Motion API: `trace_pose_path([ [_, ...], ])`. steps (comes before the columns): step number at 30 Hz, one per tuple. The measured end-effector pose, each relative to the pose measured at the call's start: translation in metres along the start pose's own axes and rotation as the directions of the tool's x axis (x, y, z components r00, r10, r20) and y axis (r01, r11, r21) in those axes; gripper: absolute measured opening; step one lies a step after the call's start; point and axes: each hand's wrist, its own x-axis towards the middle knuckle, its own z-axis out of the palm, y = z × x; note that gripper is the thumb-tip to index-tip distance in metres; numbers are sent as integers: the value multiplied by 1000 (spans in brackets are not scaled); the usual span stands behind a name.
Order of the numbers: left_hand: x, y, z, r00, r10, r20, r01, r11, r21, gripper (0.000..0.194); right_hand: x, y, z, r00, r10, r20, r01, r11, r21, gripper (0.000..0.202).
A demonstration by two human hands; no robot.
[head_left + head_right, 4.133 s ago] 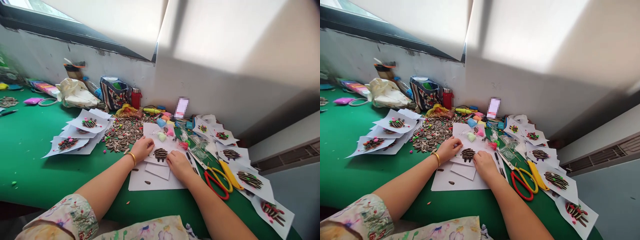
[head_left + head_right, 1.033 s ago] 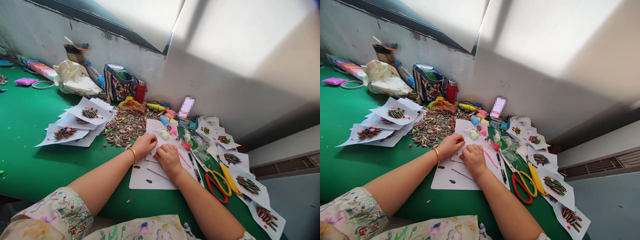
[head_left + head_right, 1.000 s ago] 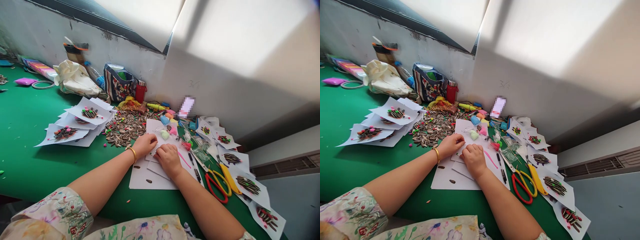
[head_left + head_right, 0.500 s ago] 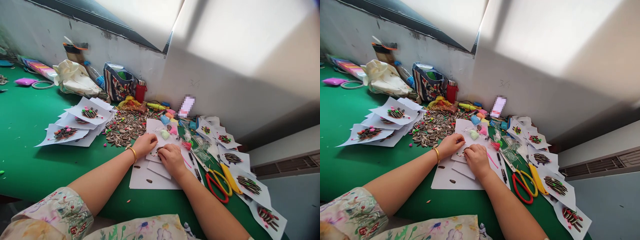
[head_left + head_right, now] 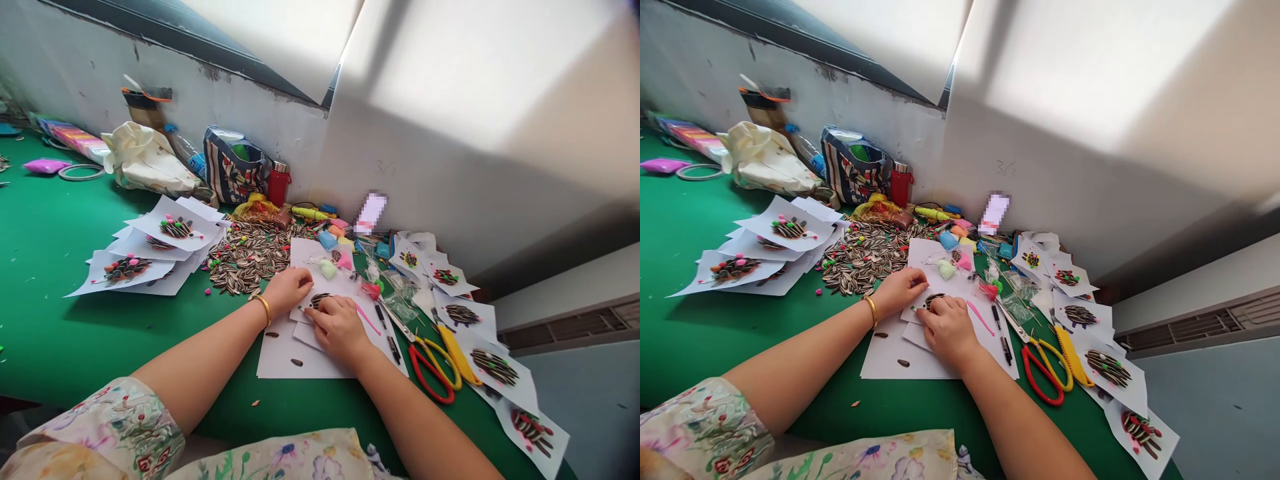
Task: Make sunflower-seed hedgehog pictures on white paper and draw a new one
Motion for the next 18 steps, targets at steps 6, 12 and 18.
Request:
trace_pose_path([
  [6, 0, 0, -1, 1000, 4, -6, -4, 1000, -10, 13, 0, 0, -4, 997, -1, -77, 4, 999, 34, 28],
  [12, 0, 0, 0, 999, 24, -24, -24, 1000, -16, 11, -8, 31, -16, 969, 135, -207, -118, 989, 89, 26],
  [18, 0, 0, -3, 995, 76, -59, -78, 997, -22, 10, -27, 99, -26, 820, 469, -327, -496, 868, -1, 27],
])
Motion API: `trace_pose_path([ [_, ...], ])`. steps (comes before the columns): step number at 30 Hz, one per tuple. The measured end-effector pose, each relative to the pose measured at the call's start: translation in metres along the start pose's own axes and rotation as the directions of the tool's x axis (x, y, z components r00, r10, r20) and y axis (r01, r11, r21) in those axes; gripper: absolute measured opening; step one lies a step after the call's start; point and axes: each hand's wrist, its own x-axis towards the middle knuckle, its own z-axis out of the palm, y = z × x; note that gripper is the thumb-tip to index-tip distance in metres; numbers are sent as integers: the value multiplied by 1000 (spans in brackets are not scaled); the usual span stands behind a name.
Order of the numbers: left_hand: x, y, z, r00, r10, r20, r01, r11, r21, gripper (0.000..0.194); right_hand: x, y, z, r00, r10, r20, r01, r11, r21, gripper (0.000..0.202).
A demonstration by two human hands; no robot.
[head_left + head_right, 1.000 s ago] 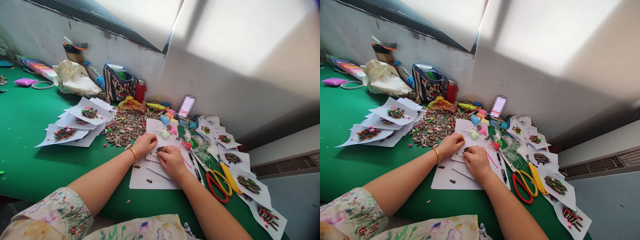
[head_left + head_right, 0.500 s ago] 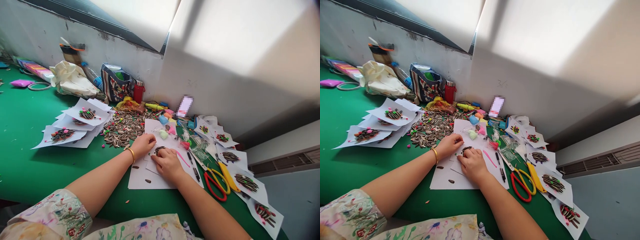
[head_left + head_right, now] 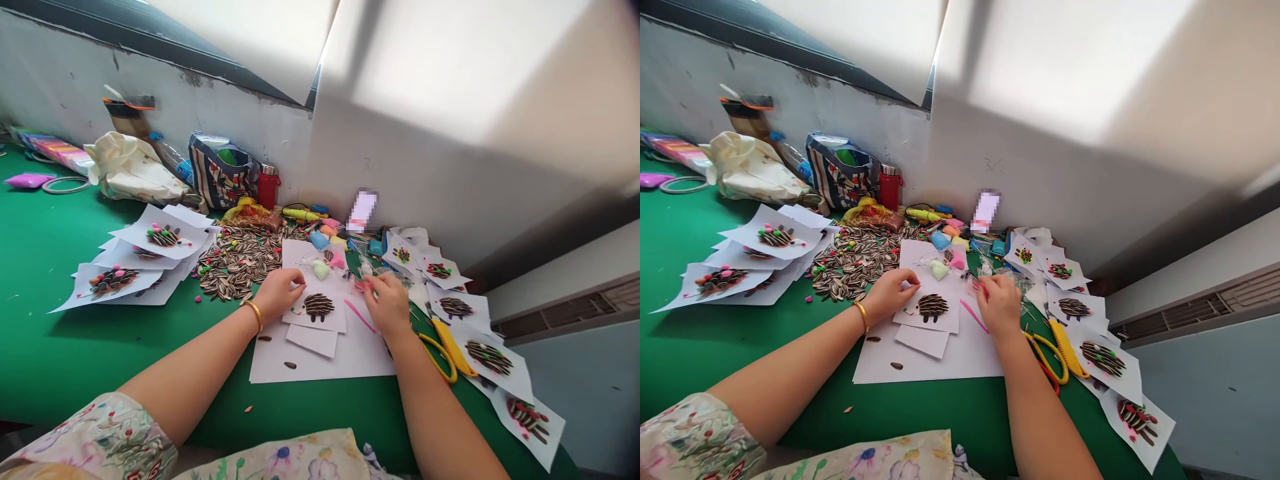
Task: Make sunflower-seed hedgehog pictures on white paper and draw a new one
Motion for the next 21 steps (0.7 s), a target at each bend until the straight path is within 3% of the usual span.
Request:
trace_pose_path([
  [3, 1, 1, -2, 998, 48, -46, -47, 999, 22, 20, 6, 17, 3, 992, 102, 68, -95, 991, -97, 30],
  [6, 1, 2, -4, 995, 81, -65, -79, 996, 31, 28, 7, 16, 9, 977, 99, 189, -79, 991, -112, 34],
  [9, 0, 3, -4, 992, 99, -81, -98, 995, 15, 22, 6, 10, 13, 967, 95, 235, -69, 991, -117, 36],
  [16, -6, 10, -4, 986, 132, -105, -132, 991, -2, 10, 8, 17, 12, 968, 90, 234, -91, 996, -6, 25],
  [21, -11, 22, -5, 966, 226, -126, -222, 974, 38, 20, 5, 6, 3, 996, 8, 93, -25, 984, 176, 21],
])
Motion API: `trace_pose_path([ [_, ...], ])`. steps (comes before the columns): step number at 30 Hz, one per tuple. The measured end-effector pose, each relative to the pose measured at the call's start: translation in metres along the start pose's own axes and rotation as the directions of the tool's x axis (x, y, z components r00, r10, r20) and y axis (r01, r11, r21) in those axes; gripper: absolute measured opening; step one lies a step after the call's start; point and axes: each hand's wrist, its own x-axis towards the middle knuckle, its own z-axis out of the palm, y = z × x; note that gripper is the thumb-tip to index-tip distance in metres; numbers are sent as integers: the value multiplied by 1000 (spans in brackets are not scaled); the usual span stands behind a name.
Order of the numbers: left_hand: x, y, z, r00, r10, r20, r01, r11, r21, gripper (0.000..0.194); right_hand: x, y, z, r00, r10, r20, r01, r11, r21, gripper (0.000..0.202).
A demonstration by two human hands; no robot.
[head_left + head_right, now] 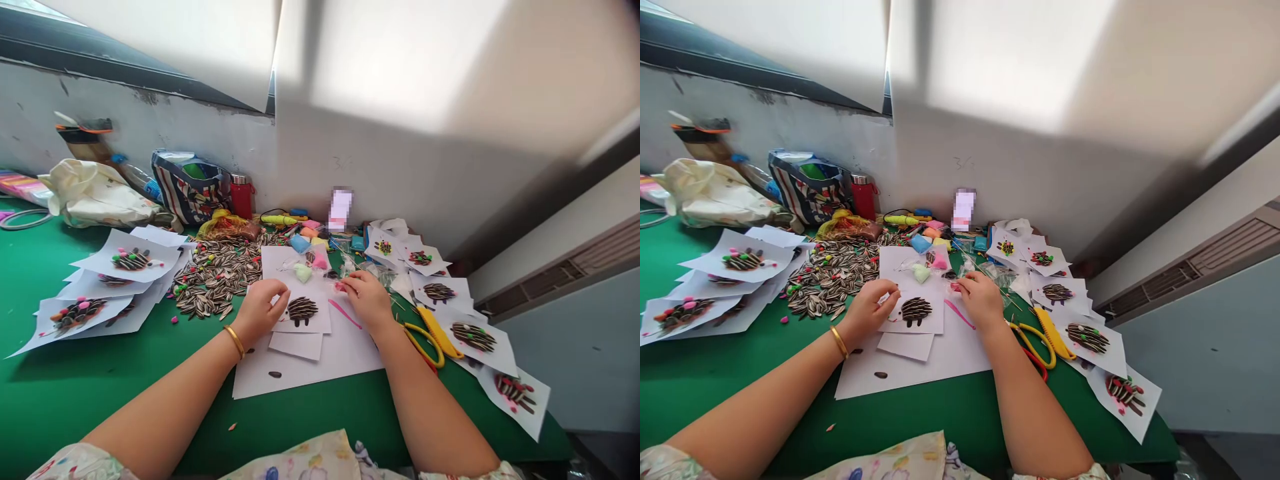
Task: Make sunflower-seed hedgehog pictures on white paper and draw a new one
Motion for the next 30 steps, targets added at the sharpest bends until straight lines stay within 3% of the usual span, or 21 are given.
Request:
trace_pose_path([
  [3, -2, 12, 1, 997, 58, -46, -60, 998, -34, 11, -5, -19, -5, 996, -72, -50, 78, 988, 136, 20],
  [9, -6, 32, 3, 980, 109, -168, -121, 991, -61, 6, -16, -53, -9, 974, -228, -6, 221, 937, 271, 14],
  [19, -7, 35, 0, 998, 43, -39, -45, 997, -58, 17, -17, -62, -14, 964, -262, 40, 244, 935, 257, 20],
  [27, -5, 36, 4, 995, -96, 37, 101, 982, -158, 16, -21, -66, -6, 942, -333, 49, 311, 916, 254, 18],
  [30, -5, 40, 1, 998, -37, 55, 43, 994, -104, 19, -23, -68, -6, 953, -300, 47, 276, 920, 279, 17],
])
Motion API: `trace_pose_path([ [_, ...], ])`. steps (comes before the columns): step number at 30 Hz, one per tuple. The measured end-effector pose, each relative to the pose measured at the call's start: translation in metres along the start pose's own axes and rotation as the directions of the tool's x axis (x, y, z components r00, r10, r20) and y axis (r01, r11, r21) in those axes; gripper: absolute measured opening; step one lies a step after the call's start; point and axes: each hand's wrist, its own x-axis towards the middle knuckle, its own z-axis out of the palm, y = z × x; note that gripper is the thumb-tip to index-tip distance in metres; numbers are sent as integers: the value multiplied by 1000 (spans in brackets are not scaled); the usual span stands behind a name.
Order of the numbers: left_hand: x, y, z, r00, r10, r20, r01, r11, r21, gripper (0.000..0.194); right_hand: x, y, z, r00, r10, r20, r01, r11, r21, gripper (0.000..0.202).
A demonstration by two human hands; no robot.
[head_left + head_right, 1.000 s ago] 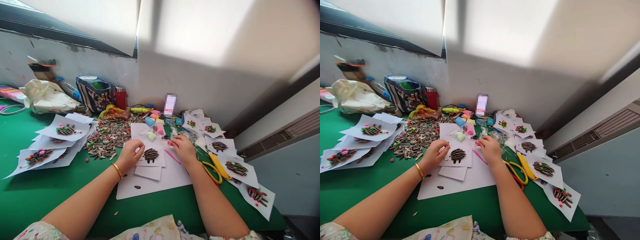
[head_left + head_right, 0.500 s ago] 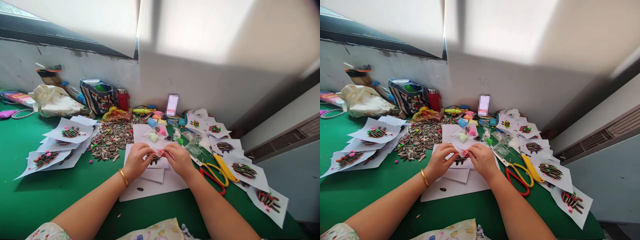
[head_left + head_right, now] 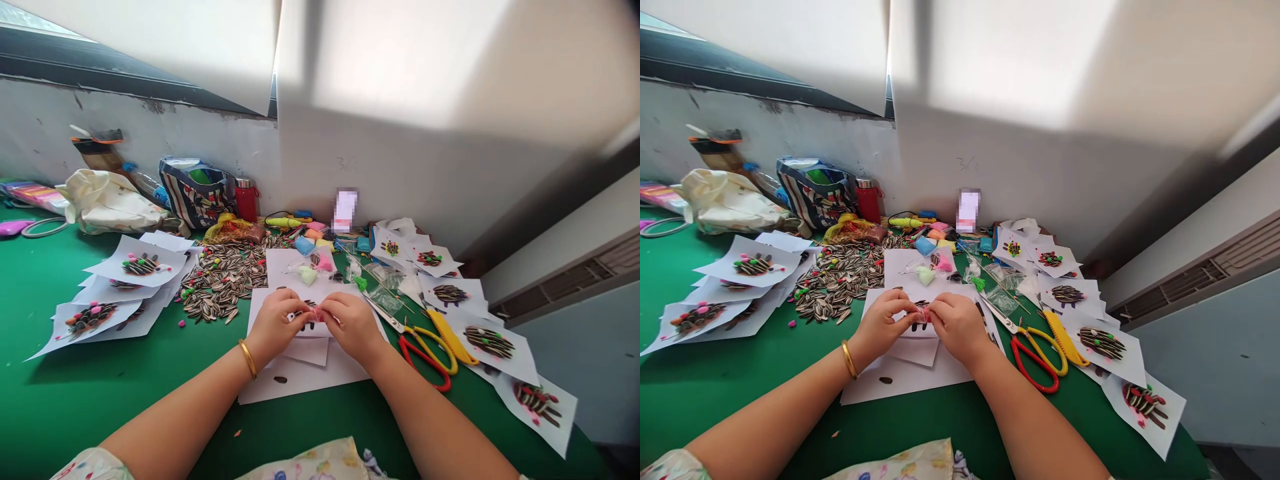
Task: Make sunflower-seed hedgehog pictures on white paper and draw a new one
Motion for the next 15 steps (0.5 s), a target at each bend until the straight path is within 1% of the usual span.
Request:
trace_pose_path([
  [2, -1, 5, -3, 995, 100, 25, -103, 987, 120, 20, 0, -2, 0, 999, 42, -20, -41, 999, 32, 17],
  [4, -2, 11, -5, 983, 174, 64, -184, 953, 242, 18, -1, -2, -1, 996, 86, -35, -83, 994, 68, 17],
  [6, -3, 14, -5, 974, 206, 91, -224, 924, 311, 16, 0, -2, -1, 994, 103, -32, -100, 990, 99, 17],
  [7, -3, 14, -5, 974, 207, 96, -227, 920, 319, 16, 0, -2, -1, 994, 103, -23, -100, 989, 113, 17],
  [8, -3, 12, -4, 976, 199, 88, -217, 927, 307, 16, 0, -1, -1, 995, 100, -13, -97, 987, 125, 17],
  [10, -2, 5, -2, 985, 169, 45, -175, 959, 223, 17, 1, 1, -1, 996, 90, -3, -89, 986, 141, 17],
  [11, -2, 1, -1, 988, 155, -13, -151, 976, 157, 17, 1, 3, -2, 996, 89, -3, -88, 986, 143, 17],
  [13, -1, -6, 1, 990, 117, -75, -113, 992, 57, 16, 2, 6, -2, 996, 92, -5, -91, 987, 132, 17],
  [15, 0, -10, 1, 993, 79, -91, -78, 997, 7, 16, 3, 10, -3, 994, 104, -14, -102, 989, 104, 16],
])
